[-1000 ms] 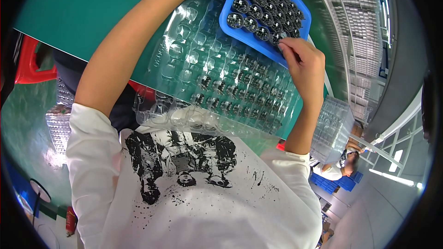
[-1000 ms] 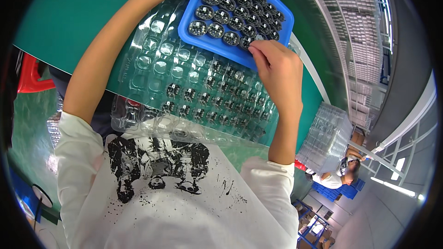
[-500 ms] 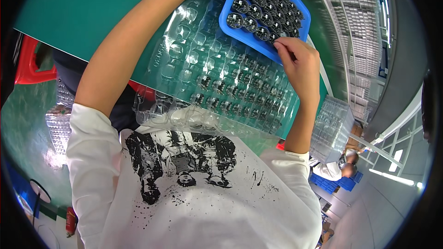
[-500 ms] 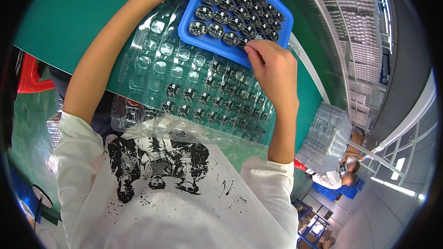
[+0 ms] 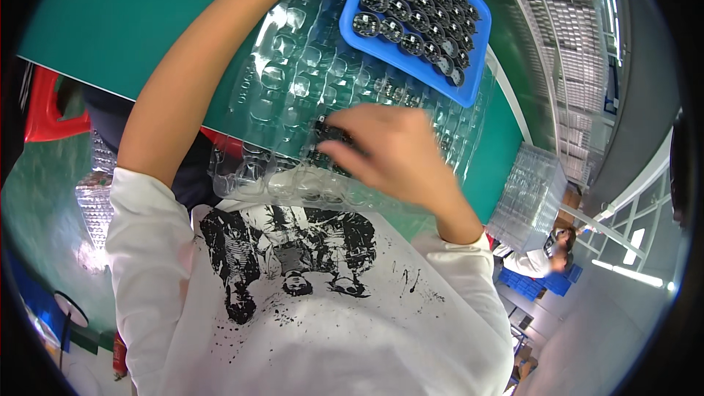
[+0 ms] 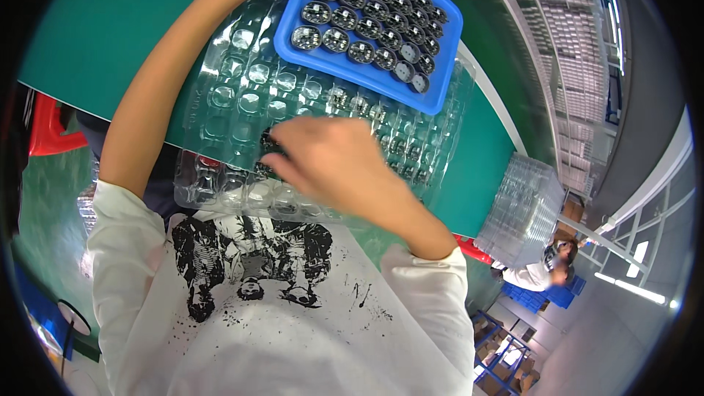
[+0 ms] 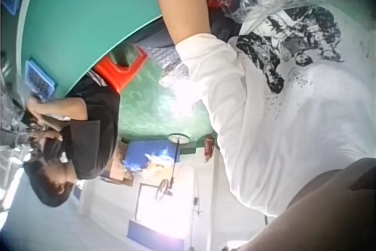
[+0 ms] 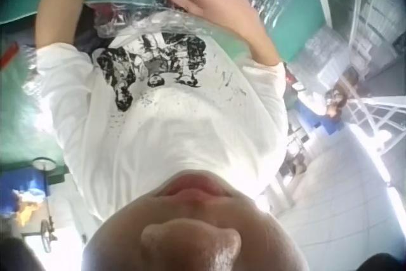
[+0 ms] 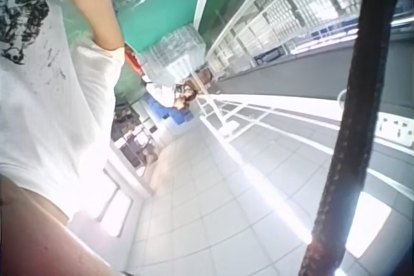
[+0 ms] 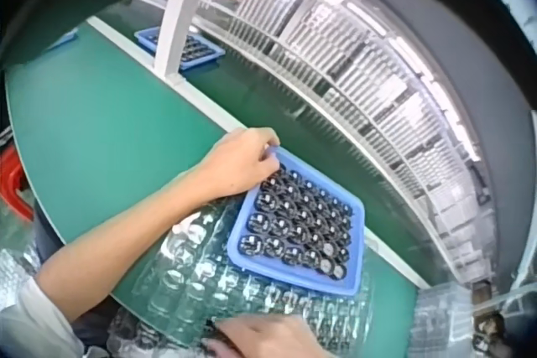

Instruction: Transferring small electronic components from a bulk storage tray into a sorting tray at an assembly line.

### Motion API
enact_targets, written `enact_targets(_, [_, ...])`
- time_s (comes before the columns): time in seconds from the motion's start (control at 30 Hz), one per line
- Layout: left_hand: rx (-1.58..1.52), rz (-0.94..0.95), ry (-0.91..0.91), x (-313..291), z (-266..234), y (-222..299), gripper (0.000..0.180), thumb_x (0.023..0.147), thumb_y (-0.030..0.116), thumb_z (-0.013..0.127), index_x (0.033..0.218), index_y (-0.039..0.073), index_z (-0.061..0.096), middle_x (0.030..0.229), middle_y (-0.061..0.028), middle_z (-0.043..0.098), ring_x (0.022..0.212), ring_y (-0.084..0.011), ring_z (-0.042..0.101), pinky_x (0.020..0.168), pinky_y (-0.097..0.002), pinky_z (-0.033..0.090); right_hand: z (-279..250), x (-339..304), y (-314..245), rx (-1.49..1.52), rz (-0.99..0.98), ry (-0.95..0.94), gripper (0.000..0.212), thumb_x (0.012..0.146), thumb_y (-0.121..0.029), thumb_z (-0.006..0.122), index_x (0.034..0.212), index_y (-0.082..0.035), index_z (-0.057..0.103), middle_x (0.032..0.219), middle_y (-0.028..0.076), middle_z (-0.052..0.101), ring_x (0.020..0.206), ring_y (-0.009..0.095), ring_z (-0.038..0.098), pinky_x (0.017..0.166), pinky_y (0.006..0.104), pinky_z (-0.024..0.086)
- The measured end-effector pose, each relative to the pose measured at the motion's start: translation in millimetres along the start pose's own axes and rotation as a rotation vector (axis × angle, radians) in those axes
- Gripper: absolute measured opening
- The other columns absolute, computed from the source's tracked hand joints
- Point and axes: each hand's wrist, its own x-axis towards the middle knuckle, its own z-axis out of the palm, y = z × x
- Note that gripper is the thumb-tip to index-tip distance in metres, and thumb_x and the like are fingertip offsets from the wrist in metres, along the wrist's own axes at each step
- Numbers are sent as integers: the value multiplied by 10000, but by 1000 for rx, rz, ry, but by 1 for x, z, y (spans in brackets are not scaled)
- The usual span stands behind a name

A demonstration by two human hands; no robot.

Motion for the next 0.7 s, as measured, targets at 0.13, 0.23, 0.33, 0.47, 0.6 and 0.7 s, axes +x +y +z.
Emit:
enact_targets(0.13, [-11,17,4,-1,3,-2,296,780,155,617,994,-49,644,853,-228,668,842,-373,653,778,-436,508,-6,6,0,-47,9,-94,118,798,-90,692,894,-28,662,795,122,663,647,310,630,565,373,505])
enact_targets(0.23, [11,-3,0,-2,-4,-1,296,781,160,616,991,-47,642,847,-224,667,834,-372,651,771,-439,506,-36,0,11,44,18,148,73,814,-44,679,883,-19,681,807,105,685,635,229,647,580,302,507])
enact_targets(0.33, [-9,-21,-14,-2,-3,1,295,781,164,612,988,-45,642,849,-221,668,834,-370,650,769,-439,505,-64,-14,38,-33,304,419,79,865,-56,666,917,-4,692,661,35,603,569,46,499,515,197,382])
enact_targets(0.47, [2,-1,-2,-1,1,1,289,781,163,607,985,-39,642,857,-216,669,841,-367,649,776,-441,504,-72,-25,79,-294,389,462,86,867,-54,667,925,7,683,637,48,575,550,67,483,516,218,387])
enact_targets(0.6, [13,4,9,-2,1,-4,287,780,162,610,987,-34,644,858,-214,670,843,-366,649,780,-443,504,-63,-24,96,-313,312,437,94,864,-71,673,913,9,683,677,82,615,559,103,531,541,247,435])
enact_targets(0.7, [20,13,16,-2,1,-3,286,779,161,611,985,-35,645,853,-214,669,842,-364,650,781,-438,505,-61,-21,100,-346,250,434,96,855,-70,677,906,11,683,711,103,640,568,139,566,554,266,455])
